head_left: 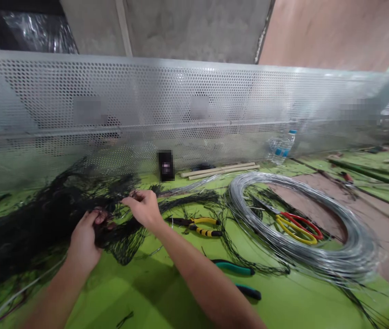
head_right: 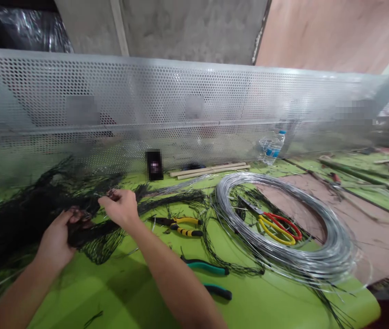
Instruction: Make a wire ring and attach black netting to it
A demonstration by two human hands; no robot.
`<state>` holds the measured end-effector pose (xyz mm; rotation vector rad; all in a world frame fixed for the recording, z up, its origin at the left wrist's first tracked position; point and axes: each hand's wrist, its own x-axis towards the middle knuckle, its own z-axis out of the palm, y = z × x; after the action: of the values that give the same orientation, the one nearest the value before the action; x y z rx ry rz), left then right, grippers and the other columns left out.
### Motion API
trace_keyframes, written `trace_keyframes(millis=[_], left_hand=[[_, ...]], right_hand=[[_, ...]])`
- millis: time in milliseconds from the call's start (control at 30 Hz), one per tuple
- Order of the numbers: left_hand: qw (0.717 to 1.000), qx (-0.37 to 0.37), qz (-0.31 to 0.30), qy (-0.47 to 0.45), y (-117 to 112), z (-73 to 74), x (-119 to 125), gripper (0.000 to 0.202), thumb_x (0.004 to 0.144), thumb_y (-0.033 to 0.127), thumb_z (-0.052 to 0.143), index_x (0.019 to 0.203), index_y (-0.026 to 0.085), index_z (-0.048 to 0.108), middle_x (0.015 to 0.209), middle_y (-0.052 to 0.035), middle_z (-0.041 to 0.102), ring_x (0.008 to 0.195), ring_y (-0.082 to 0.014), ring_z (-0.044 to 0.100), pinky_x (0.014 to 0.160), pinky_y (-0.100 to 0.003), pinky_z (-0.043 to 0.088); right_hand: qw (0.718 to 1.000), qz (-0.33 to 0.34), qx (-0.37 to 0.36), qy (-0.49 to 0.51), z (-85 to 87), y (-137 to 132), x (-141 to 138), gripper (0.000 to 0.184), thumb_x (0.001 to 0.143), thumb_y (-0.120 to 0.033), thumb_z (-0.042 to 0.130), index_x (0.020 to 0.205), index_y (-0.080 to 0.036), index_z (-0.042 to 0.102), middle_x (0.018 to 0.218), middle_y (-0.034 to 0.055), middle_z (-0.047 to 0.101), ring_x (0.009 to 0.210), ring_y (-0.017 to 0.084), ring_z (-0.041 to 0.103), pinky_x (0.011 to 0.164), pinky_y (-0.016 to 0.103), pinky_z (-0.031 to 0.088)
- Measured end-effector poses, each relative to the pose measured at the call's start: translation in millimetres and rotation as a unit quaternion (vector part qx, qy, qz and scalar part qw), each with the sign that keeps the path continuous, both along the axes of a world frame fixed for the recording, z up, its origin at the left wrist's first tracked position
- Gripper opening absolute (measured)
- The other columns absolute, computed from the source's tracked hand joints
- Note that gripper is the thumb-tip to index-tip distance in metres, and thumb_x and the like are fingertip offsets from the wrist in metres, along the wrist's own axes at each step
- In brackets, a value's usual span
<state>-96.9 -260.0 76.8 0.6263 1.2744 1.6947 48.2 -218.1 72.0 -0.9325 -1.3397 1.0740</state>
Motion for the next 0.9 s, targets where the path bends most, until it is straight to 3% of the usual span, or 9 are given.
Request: trace_keyframes(millis=[133, 300, 433, 667, 900], left_hand=[[1.000, 0.006, 0.006, 0.027, -7, -4.9, 6, 0.033, 0.102, 0.037, 0.067, 0.127, 0.016, 0.064, 0.121, -0.0093, 0.068, 0.100, -0.0208, 0.070, 0.084, -0.039, 0.063], [0.997, -0.025, -0.003, 0.074, -12, -22.2, 11, 0.035, 0.102, 0.038, 0.066, 0.129, 0.016, 0.064, 0.125, -0.0100, 0.067, 0.104, -0.0223, 0.069, 0.087, -0.041, 0.063], [0.989, -0.070, -0.051, 0.124, -15, -29.9, 12, 0.034, 0.101, 0.037, 0.068, 0.128, 0.016, 0.064, 0.124, -0.0098, 0.068, 0.104, -0.0224, 0.069, 0.088, -0.042, 0.062], [0.973, -0.105, -0.134, 0.155, -17, -31.5, 14, 0.031, 0.101, 0.035, 0.068, 0.124, 0.015, 0.066, 0.120, -0.0090, 0.069, 0.100, -0.0212, 0.070, 0.086, -0.040, 0.063], [0.975, -0.099, -0.060, 0.190, -19, -33.8, 13, 0.032, 0.100, 0.035, 0.069, 0.125, 0.015, 0.066, 0.124, -0.0095, 0.068, 0.105, -0.0229, 0.069, 0.089, -0.042, 0.062]], right_hand=[[0.998, 0.000, -0.051, -0.019, -1.7, 8, 7, 0.033, 0.101, -0.040, 0.070, 0.124, -0.016, 0.069, 0.125, 0.0071, 0.070, 0.106, 0.027, 0.071, 0.090, 0.044, 0.062], [0.992, 0.028, -0.120, -0.020, -12.2, 23, 12, 0.035, 0.102, -0.040, 0.068, 0.128, -0.017, 0.067, 0.128, 0.0086, 0.069, 0.107, 0.026, 0.071, 0.090, 0.045, 0.062], [0.987, 0.064, -0.146, -0.009, -18.9, 28, 14, 0.035, 0.102, -0.038, 0.069, 0.129, -0.017, 0.066, 0.128, 0.0092, 0.069, 0.106, 0.025, 0.071, 0.089, 0.044, 0.063], [0.973, 0.180, -0.139, 0.028, -14.1, 22, 21, 0.034, 0.102, -0.036, 0.069, 0.130, -0.017, 0.065, 0.127, 0.0096, 0.069, 0.105, 0.024, 0.071, 0.088, 0.044, 0.063], [0.970, 0.194, -0.138, 0.055, -22.0, 36, 32, 0.034, 0.102, -0.036, 0.069, 0.129, -0.017, 0.066, 0.129, 0.0098, 0.069, 0.108, 0.025, 0.071, 0.091, 0.045, 0.062]])
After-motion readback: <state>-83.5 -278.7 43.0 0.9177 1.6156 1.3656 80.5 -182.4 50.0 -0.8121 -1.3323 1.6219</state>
